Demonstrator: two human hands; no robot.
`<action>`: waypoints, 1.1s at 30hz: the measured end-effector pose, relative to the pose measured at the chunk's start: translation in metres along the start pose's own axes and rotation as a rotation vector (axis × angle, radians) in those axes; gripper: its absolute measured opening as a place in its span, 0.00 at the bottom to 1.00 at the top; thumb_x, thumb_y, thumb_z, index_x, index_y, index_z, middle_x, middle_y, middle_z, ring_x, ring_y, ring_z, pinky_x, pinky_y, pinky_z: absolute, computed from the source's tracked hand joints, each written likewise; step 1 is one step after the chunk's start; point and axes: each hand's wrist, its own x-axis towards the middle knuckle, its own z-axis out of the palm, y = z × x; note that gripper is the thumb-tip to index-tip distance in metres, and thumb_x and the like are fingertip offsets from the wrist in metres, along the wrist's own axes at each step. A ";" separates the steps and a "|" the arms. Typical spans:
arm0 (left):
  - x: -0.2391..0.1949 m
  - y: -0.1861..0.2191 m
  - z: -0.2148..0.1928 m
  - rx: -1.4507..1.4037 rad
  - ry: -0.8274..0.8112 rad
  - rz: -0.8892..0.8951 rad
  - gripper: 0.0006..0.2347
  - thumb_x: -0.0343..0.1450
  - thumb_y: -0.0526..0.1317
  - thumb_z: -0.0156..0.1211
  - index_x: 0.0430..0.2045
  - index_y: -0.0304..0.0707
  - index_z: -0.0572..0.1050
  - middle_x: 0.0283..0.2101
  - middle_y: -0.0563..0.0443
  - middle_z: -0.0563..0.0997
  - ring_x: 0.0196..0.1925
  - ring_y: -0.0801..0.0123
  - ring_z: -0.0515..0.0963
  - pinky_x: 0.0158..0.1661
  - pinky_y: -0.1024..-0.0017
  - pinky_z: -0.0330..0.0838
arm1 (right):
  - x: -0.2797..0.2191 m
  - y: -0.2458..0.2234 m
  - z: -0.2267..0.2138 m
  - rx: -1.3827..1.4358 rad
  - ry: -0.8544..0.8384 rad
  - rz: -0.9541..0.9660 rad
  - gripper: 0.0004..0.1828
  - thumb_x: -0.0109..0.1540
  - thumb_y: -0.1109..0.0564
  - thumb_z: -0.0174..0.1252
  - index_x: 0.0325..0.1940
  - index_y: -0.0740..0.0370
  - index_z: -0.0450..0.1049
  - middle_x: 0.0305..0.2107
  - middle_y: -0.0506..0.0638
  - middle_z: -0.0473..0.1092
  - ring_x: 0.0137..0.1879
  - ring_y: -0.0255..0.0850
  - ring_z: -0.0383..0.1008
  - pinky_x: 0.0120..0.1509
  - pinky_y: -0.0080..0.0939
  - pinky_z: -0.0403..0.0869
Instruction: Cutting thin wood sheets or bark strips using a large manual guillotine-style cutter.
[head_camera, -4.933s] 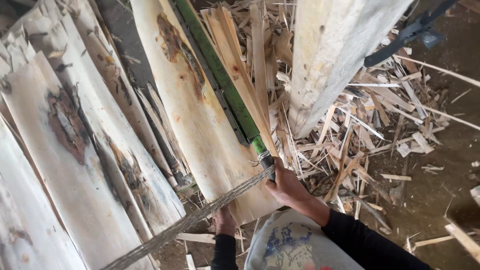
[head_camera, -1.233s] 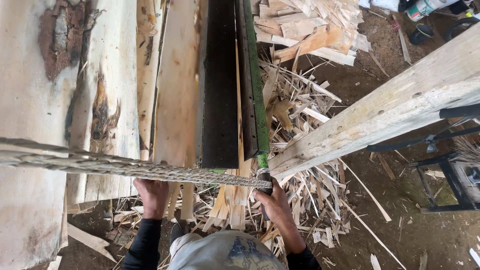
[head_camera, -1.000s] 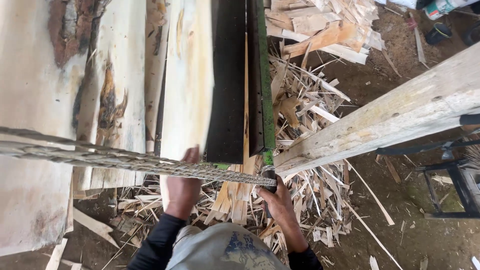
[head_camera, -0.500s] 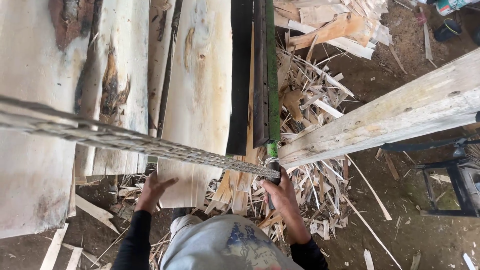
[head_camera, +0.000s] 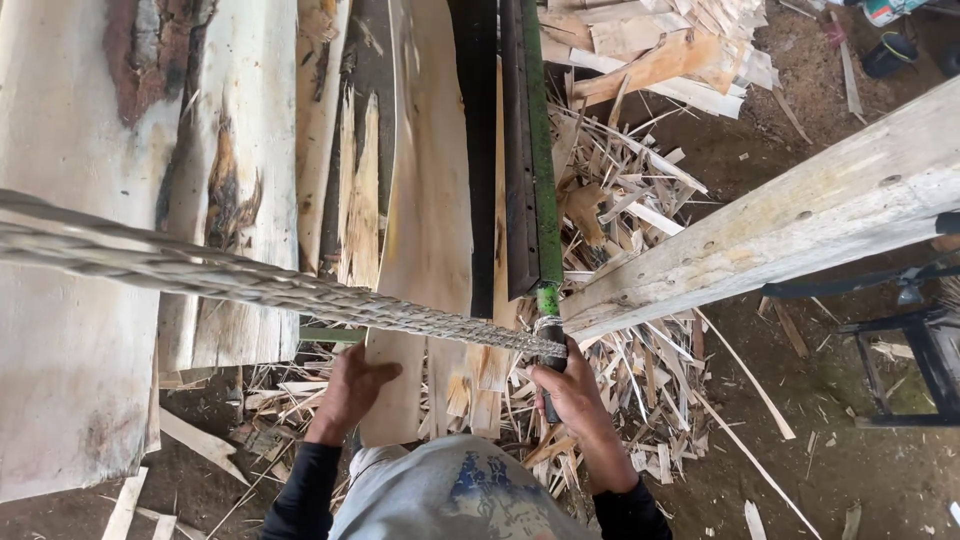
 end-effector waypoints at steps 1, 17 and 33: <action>-0.001 0.003 0.006 0.026 0.017 -0.039 0.15 0.64 0.28 0.65 0.45 0.26 0.76 0.42 0.43 0.84 0.42 0.70 0.79 0.44 0.70 0.74 | 0.000 -0.001 -0.002 0.008 -0.023 -0.030 0.33 0.55 0.62 0.62 0.62 0.68 0.60 0.26 0.52 0.69 0.21 0.37 0.71 0.21 0.38 0.76; 0.069 -0.081 -0.016 0.609 -0.025 0.346 0.09 0.69 0.34 0.63 0.41 0.30 0.80 0.40 0.42 0.85 0.41 0.61 0.81 0.44 0.60 0.77 | -0.015 -0.019 0.004 -0.130 0.044 -0.016 0.33 0.59 0.60 0.60 0.68 0.59 0.60 0.24 0.49 0.70 0.20 0.35 0.70 0.21 0.35 0.74; 0.081 -0.045 0.026 0.815 0.239 0.134 0.12 0.65 0.35 0.68 0.41 0.32 0.80 0.37 0.34 0.84 0.38 0.54 0.84 0.41 0.57 0.79 | -0.013 -0.015 0.007 -0.231 0.058 0.001 0.31 0.61 0.58 0.59 0.67 0.61 0.59 0.29 0.52 0.71 0.22 0.35 0.72 0.22 0.36 0.75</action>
